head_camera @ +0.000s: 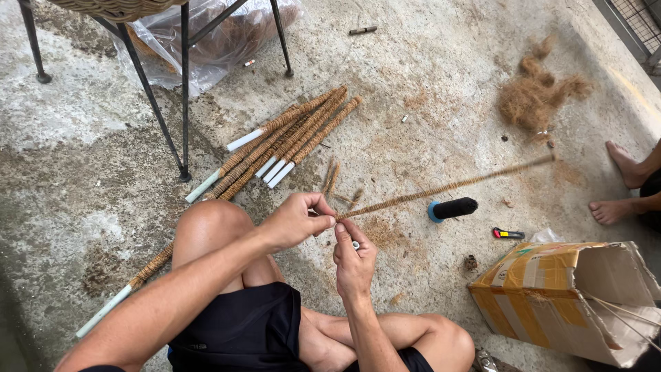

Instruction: The person wraps fiber around a thin wooden stick and secures it with string by hand, working on one pole at a time while others lie nearby.

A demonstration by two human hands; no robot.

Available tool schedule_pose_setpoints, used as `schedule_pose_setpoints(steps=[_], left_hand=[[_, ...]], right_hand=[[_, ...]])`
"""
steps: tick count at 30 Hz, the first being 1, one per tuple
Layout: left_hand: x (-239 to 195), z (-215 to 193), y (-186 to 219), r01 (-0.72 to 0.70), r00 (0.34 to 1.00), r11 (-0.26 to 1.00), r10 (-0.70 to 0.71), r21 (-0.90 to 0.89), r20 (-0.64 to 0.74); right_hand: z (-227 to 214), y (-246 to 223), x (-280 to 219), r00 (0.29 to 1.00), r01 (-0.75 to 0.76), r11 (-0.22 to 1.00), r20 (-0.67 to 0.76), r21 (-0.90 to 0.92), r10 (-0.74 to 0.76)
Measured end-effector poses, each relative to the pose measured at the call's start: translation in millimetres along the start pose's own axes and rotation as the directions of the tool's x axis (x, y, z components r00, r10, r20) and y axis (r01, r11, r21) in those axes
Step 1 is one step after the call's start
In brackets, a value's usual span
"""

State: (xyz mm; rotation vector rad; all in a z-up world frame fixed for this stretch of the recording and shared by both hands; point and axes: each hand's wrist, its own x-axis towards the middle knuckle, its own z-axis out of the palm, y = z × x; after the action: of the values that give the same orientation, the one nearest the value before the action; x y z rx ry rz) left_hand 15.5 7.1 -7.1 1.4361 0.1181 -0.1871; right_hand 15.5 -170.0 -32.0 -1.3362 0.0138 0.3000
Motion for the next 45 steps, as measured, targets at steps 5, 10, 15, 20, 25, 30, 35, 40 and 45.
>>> schedule_pose_setpoints(steps=[5, 10, 15, 20, 25, 30, 35, 40, 45], left_hand=[[-19.5, 35.6, 10.1, -0.175, 0.964, 0.928, 0.230, 0.329, -0.134], [-28.1, 57.0, 13.6, -0.255, 0.936, 0.873, 0.331, 0.415, -0.121], [-21.8, 46.4, 8.0, 0.054, 0.998, 0.995, -0.057, 0.086, 0.030], [-18.5, 32.6, -5.8, 0.092, 0.995, 0.971, -0.079, -0.220, 0.068], [-20.6, 33.6, -22.9, 0.090, 0.994, 0.970, -0.074, -0.228, 0.076], [-21.7, 39.3, -24.0, 0.250, 0.963, 0.827, -0.159, -0.504, 0.217], [-27.8, 40.7, -23.8, 0.394, 0.917, 0.611, -0.206, -0.687, 0.343], [-32.7, 49.2, -41.5, 0.410, 0.912, 0.538, -0.219, -0.737, 0.347], [-37.0, 58.4, -53.2, 0.400, 0.916, 0.606, -0.244, -0.688, 0.318]], right_hand=[[-9.6, -5.1, -10.7, 0.996, 0.029, 0.999, -0.090, 0.040, -0.025], [-17.1, -11.0, -12.1, 0.990, 0.031, 0.989, -0.137, 0.143, -0.011], [-33.3, -19.3, -15.9, 0.996, 0.060, 0.996, -0.074, 0.063, -0.056], [-46.6, -25.4, -16.6, 0.997, 0.069, 0.997, 0.012, 0.022, -0.070], [-51.7, -24.5, -18.9, 1.000, 0.005, 1.000, 0.011, 0.003, -0.005], [-55.7, -23.5, -19.9, 0.999, 0.024, 1.000, 0.048, 0.019, -0.025], [-63.9, -20.5, -22.4, 0.994, 0.034, 0.999, 0.103, 0.016, -0.036], [-67.5, -17.0, -24.8, 0.991, 0.042, 0.999, 0.128, 0.020, -0.044], [-69.5, -20.5, -29.5, 0.996, 0.030, 0.997, 0.085, -0.066, -0.024]])
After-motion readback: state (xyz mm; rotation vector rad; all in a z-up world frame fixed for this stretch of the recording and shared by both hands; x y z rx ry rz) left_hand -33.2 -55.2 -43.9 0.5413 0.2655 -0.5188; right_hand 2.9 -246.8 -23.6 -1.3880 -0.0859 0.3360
